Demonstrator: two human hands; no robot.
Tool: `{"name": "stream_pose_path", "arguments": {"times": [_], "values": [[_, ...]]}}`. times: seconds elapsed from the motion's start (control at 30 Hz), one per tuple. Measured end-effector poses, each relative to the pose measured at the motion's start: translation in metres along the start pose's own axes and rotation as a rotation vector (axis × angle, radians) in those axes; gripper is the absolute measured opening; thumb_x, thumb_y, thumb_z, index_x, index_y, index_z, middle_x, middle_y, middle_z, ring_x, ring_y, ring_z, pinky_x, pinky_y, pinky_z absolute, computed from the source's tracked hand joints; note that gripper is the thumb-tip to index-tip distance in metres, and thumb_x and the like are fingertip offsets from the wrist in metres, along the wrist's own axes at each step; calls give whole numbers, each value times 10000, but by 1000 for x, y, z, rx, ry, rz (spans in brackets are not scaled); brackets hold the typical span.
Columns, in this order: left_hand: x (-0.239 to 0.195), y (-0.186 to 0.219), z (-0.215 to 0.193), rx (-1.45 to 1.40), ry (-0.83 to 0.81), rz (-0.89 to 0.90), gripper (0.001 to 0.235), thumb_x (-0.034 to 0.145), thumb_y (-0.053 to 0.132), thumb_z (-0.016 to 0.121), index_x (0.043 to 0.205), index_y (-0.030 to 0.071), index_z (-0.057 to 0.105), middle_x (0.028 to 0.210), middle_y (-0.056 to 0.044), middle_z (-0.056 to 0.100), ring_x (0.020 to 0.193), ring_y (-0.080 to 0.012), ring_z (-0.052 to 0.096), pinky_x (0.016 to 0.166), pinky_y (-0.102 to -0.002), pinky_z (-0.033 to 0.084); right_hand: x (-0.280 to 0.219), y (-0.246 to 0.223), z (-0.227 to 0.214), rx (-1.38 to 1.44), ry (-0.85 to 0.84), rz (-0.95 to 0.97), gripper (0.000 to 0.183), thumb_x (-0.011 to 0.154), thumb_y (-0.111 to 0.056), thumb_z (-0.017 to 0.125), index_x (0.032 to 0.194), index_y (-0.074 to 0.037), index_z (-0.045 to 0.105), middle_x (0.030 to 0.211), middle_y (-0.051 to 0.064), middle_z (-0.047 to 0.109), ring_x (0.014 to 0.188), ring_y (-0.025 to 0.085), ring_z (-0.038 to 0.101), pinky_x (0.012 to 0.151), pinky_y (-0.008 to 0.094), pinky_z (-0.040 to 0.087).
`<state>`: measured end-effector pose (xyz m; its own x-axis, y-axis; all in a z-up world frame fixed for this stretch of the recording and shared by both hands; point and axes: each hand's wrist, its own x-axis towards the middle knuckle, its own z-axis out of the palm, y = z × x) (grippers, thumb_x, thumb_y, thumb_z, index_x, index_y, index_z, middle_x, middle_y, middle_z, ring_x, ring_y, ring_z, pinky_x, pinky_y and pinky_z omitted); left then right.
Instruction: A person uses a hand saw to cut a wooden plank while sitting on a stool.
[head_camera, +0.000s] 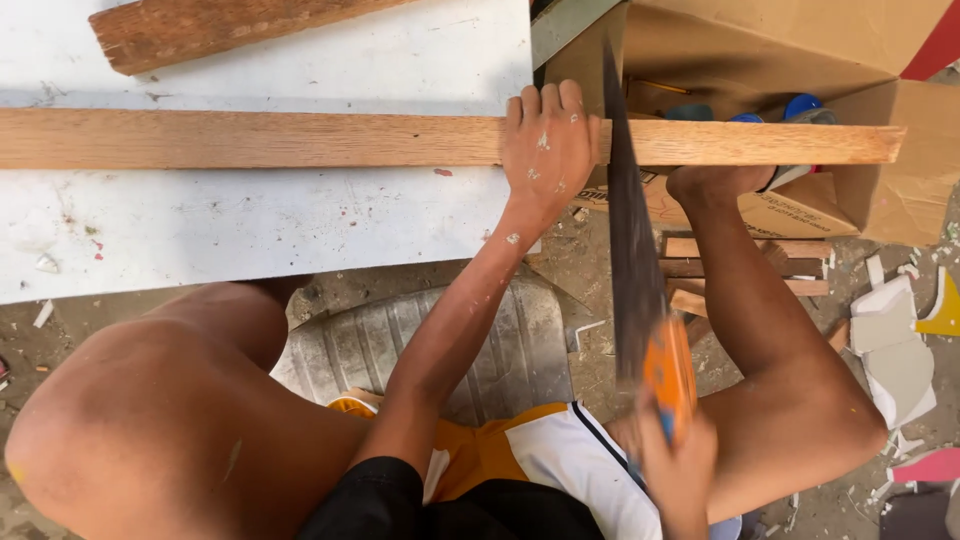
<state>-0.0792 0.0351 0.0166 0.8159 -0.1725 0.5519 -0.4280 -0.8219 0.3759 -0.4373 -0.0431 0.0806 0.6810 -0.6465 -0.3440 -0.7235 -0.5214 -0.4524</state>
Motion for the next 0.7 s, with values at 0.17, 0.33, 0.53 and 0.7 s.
{"name": "stream_pose_path", "arguments": {"times": [0.17,0.33,0.53,0.7], "values": [[1,-2,3,64,-6,18,218,855,284,656,853,118,515,780,-85,556,776,-307,532,735,-433,434,145,-174,35,684,32,-282,210,1020,-9,569,818,-13,624,573,28,518,426,113,516,413,259,512],[5,-1,3,67,39,8,166,857,245,614,801,133,505,730,-78,557,732,-303,537,700,-432,422,147,-182,22,756,-11,-168,97,968,-23,520,886,-56,560,626,8,395,444,106,387,441,278,469],[4,-1,7,76,26,33,185,885,295,611,837,129,545,745,-73,587,750,-301,558,698,-440,436,149,-161,37,828,-19,-245,110,935,32,482,924,-50,554,617,19,408,459,109,431,452,271,483],[5,-1,1,41,-22,16,188,870,288,628,874,112,560,849,-101,601,854,-312,552,737,-452,457,89,-115,31,593,-9,-349,140,1116,-98,515,1048,11,569,652,36,581,431,127,596,361,233,545]]}}
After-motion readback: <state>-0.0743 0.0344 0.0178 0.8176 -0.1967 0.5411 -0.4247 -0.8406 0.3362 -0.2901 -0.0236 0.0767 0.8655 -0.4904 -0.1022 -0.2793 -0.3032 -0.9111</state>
